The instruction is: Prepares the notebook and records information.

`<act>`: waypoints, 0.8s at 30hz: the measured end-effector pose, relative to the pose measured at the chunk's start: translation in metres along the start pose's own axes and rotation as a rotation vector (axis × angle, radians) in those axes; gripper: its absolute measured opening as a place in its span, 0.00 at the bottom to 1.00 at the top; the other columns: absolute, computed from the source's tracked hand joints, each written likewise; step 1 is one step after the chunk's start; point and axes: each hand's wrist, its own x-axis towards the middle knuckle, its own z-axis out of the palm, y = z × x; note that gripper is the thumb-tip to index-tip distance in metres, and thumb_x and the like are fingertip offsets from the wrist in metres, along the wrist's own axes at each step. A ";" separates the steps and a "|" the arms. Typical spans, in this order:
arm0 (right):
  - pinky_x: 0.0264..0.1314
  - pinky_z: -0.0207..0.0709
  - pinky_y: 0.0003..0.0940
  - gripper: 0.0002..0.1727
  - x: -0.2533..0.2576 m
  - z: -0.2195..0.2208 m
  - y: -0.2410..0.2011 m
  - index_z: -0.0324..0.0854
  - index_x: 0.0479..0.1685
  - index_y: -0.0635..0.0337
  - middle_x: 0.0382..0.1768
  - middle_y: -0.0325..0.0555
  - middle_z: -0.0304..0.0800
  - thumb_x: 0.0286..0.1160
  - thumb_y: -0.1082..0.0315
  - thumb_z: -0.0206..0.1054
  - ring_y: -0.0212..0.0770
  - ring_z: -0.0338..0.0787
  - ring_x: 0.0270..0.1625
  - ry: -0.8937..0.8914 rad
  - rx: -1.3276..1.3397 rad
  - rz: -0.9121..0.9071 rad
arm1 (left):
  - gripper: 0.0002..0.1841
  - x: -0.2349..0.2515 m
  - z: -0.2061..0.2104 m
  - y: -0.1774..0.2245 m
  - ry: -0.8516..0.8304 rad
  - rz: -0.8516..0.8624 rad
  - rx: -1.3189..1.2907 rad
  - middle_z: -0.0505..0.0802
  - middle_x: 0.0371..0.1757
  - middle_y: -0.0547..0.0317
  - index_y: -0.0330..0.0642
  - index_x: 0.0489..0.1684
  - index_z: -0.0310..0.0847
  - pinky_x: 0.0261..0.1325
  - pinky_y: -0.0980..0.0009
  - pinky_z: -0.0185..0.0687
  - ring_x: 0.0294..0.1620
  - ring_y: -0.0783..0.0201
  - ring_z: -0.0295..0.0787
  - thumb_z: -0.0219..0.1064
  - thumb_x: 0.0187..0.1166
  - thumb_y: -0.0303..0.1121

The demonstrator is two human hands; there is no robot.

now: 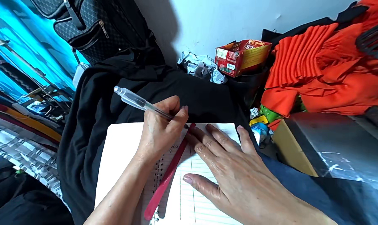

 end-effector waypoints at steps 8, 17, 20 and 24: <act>0.79 0.44 0.85 0.44 0.000 -0.001 -0.002 0.78 0.79 0.47 0.81 0.42 0.78 0.81 0.27 0.38 0.55 0.68 0.88 -0.009 0.003 0.010 | 0.17 0.000 0.000 -0.003 0.020 -0.003 -0.041 0.72 0.14 0.72 0.50 0.16 0.65 0.22 0.82 0.76 0.14 0.78 0.72 0.59 0.80 0.25; 0.79 0.41 0.86 0.43 0.001 -0.004 -0.002 0.76 0.82 0.45 0.83 0.39 0.75 0.82 0.28 0.37 0.55 0.66 0.89 -0.051 0.001 0.009 | 0.16 -0.001 0.002 -0.003 0.003 0.036 0.019 0.72 0.15 0.72 0.50 0.17 0.66 0.21 0.85 0.73 0.14 0.80 0.71 0.59 0.79 0.24; 0.79 0.41 0.86 0.43 0.002 -0.004 -0.002 0.76 0.82 0.45 0.83 0.40 0.75 0.81 0.28 0.39 0.55 0.66 0.89 -0.054 0.006 0.009 | 0.16 -0.001 0.003 -0.003 0.000 0.036 0.024 0.72 0.15 0.73 0.49 0.17 0.67 0.21 0.85 0.72 0.15 0.81 0.72 0.60 0.79 0.24; 0.79 0.41 0.87 0.43 0.002 -0.003 -0.002 0.75 0.83 0.46 0.84 0.40 0.75 0.81 0.28 0.39 0.55 0.66 0.89 -0.046 0.014 0.008 | 0.15 0.000 0.005 -0.005 -0.011 0.058 0.021 0.73 0.15 0.73 0.48 0.18 0.69 0.20 0.87 0.67 0.15 0.82 0.71 0.61 0.79 0.24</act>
